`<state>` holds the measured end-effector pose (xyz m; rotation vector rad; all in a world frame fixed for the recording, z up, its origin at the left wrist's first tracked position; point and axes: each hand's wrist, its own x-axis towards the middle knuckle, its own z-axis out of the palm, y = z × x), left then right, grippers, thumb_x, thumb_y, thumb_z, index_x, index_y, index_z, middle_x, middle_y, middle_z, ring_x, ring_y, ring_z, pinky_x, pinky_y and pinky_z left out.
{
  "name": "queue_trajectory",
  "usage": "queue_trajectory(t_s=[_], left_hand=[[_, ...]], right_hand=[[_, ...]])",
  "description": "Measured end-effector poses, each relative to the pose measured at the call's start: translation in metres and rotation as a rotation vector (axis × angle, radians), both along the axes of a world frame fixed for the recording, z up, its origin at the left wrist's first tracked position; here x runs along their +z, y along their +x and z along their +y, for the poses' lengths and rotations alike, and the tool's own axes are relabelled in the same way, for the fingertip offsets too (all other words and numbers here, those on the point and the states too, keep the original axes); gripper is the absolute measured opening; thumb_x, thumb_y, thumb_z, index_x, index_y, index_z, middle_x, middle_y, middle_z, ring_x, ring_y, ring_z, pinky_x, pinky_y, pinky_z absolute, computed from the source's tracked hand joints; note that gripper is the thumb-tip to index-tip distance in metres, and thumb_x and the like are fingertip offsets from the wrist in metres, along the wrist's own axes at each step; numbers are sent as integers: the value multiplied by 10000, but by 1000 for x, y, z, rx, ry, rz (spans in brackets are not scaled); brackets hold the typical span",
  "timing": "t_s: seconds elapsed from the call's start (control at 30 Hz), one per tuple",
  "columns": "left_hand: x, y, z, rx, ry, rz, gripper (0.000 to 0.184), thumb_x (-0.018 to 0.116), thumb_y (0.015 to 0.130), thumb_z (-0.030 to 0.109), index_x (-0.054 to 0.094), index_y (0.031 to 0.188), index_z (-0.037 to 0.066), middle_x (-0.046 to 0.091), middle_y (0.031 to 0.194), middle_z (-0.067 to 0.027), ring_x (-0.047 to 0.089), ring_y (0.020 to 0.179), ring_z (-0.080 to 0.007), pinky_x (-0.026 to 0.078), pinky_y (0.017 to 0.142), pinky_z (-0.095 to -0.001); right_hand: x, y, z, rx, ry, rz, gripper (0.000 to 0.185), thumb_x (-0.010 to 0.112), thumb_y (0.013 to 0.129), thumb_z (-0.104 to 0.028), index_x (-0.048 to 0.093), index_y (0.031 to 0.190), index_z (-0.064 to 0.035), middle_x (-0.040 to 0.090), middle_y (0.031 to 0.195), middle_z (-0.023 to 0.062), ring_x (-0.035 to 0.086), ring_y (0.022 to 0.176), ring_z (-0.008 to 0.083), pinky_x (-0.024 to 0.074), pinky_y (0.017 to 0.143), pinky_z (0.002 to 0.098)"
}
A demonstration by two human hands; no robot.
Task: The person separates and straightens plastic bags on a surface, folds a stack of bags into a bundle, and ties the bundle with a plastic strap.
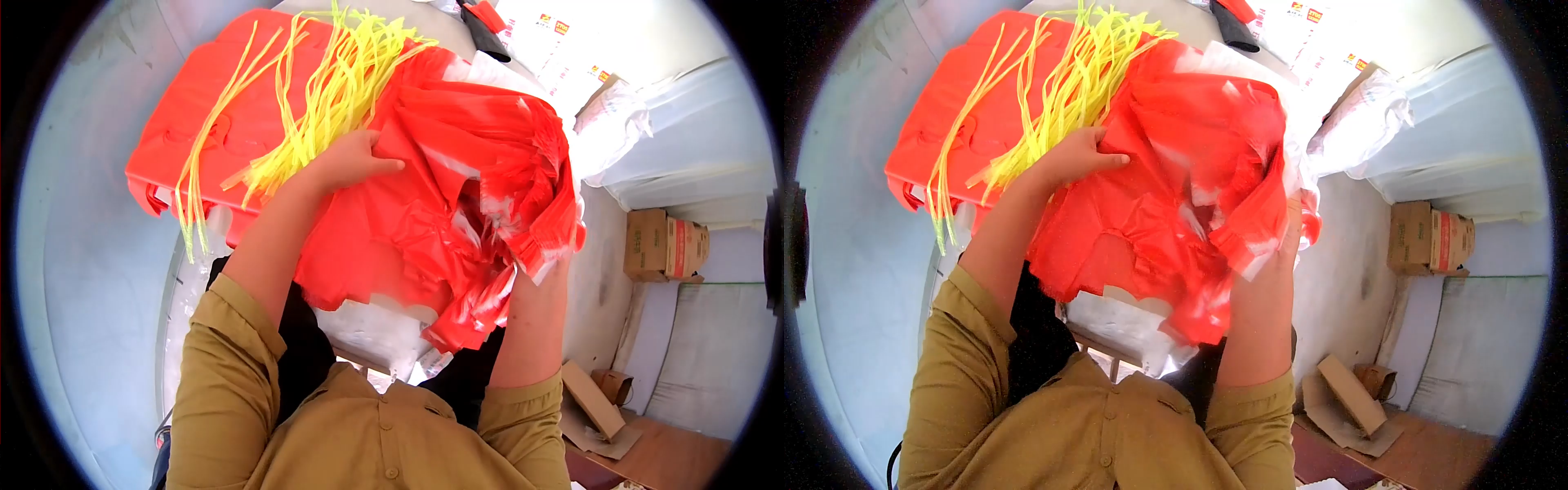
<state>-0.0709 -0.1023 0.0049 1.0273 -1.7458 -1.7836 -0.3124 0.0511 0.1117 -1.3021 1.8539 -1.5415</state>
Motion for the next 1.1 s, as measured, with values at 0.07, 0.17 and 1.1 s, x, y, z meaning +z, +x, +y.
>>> queue_trajectory(t_s=[0.07,0.17,1.1], left_hand=[[-28,-3,2,51,123,137,423,834,870,293,702,1129,-14,726,1008,-78,674,953,-160,535,844,-320],[-20,1,18,128,7,60,369,818,888,287,704,1070,-13,724,970,-74,670,918,-150,530,816,-318],[0,98,117,152,-255,-548,387,773,859,127,679,1207,-13,752,1037,-144,698,1035,-303,559,876,-415]], right_hand=[[1,3,1,-1,-3,-37,460,699,969,-188,577,1375,-9,673,1281,112,668,1084,252,584,880,378],[4,8,3,-2,-9,-83,439,681,983,-189,580,1369,-5,674,1276,114,669,1079,255,587,871,381],[32,89,41,285,-91,-842,414,505,1111,-270,547,1430,-10,628,1361,101,635,1184,194,551,968,321]])
